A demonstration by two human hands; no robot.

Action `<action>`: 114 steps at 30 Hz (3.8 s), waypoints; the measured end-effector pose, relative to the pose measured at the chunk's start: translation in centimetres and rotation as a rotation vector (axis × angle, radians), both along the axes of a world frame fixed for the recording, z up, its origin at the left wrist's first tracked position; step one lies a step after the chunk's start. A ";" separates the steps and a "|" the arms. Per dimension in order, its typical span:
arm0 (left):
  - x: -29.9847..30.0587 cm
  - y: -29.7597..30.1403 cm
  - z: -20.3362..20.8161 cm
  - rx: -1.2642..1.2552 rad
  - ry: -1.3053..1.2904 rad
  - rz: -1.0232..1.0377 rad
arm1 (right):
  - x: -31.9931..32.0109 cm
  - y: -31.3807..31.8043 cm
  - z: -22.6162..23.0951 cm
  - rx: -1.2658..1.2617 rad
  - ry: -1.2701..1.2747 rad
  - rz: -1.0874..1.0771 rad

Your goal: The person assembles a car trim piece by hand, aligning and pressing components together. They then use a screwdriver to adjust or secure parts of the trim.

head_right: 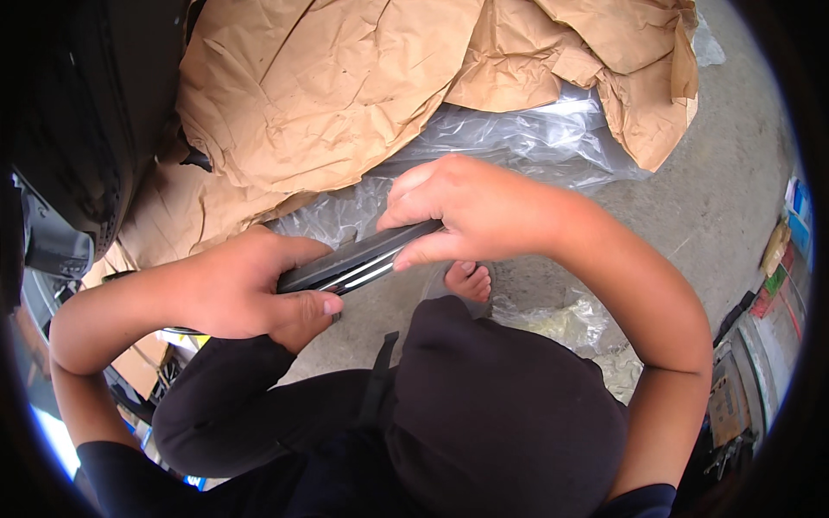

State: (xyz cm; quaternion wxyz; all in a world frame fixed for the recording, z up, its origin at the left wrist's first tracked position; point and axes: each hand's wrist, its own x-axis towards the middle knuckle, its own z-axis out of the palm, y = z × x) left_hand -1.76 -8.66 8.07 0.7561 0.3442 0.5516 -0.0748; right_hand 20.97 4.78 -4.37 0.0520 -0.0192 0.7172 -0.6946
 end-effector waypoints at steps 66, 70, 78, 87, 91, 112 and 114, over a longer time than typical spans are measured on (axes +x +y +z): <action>-8.5 1.0 2.3 0.090 0.204 -0.064 | -7.4 0.5 2.8 0.027 -0.537 0.029; -7.5 0.7 2.4 0.077 0.236 -0.149 | -8.3 -2.5 4.5 0.129 -0.399 -0.229; -6.4 -0.4 1.9 0.139 0.235 -0.144 | -8.8 -4.4 4.5 0.275 -0.333 -0.140; -6.8 -0.6 1.6 0.170 0.218 -0.171 | -7.9 -5.6 3.5 0.388 -0.203 -0.252; -7.5 -0.3 1.1 0.094 0.157 -0.069 | -6.9 -1.9 2.7 0.140 -0.327 -0.003; -6.7 -0.4 0.9 0.006 -0.023 0.175 | -2.8 1.5 -0.4 -0.261 -0.495 0.117; -6.9 -0.2 0.8 -0.021 0.013 0.176 | -3.0 1.6 -0.5 -0.215 -0.478 0.093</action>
